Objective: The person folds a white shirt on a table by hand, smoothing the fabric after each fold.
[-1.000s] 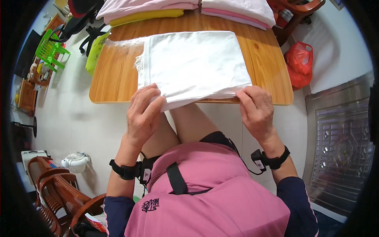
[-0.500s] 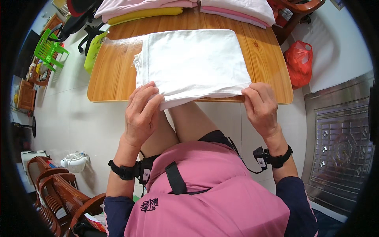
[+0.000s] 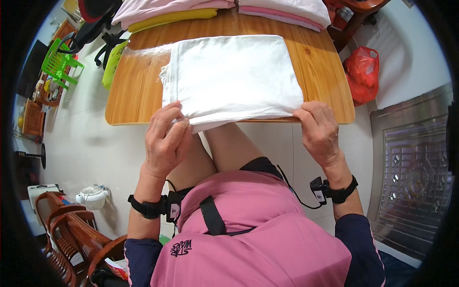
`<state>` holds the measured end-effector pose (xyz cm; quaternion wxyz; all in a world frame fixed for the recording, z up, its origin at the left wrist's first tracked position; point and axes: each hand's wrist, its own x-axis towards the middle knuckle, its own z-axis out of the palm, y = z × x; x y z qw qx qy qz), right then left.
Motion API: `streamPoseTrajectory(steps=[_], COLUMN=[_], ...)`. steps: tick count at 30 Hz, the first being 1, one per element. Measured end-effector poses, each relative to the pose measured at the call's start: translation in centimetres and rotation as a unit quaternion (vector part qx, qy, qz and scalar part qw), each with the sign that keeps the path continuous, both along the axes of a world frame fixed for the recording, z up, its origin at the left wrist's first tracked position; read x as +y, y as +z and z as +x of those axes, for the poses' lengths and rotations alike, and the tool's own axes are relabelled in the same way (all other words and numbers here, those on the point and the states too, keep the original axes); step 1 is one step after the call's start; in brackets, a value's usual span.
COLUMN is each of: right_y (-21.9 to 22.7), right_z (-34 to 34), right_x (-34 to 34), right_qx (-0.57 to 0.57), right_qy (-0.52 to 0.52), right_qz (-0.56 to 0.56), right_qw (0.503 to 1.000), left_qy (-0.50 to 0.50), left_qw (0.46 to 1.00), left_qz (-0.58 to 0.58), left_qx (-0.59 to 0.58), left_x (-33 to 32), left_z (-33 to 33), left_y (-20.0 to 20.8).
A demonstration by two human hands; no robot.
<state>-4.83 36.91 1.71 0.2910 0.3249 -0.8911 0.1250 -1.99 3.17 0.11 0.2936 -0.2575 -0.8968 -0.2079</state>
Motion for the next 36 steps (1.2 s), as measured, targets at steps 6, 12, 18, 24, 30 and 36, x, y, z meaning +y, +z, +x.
streamPoseTrajectory(steps=[6, 12, 18, 24, 30, 36], right_y=[0.0, -0.1, 0.0, -1.0, -0.6, -0.6], right_z=[0.0, -0.1, -0.2, -0.3, -0.9, -0.7], right_x=[0.1, 0.1, 0.1, 0.5, 0.5, 0.5], right_qx=[0.005, 0.014, 0.002, -0.034, -0.054, -0.094], right_qy=[-0.001, 0.000, 0.009, -0.020, -0.007, -0.004], right_qz=[0.017, 0.016, -0.010, -0.094, -0.099, -0.146], right_qw=[1.000, 1.000, 1.000, 0.995, 0.994, 0.985], left_qy=[0.035, 0.092, -0.135, -0.146, -0.136, -0.129], left_qw=[0.999, 0.991, 0.986, 0.964, 0.964, 0.961], left_qz=[-0.038, -0.100, -0.079, -0.156, -0.160, -0.180], left_qx=[0.004, 0.009, -0.065, -0.157, -0.164, -0.164], left_x=[0.6, 3.3, 7.9, 9.3, 9.5, 9.5], left_z=[0.0, -0.8, -3.5, -3.8, -3.6, -3.7], left_y=[0.9, 3.1, 3.5, 2.1, 1.9, 2.1])
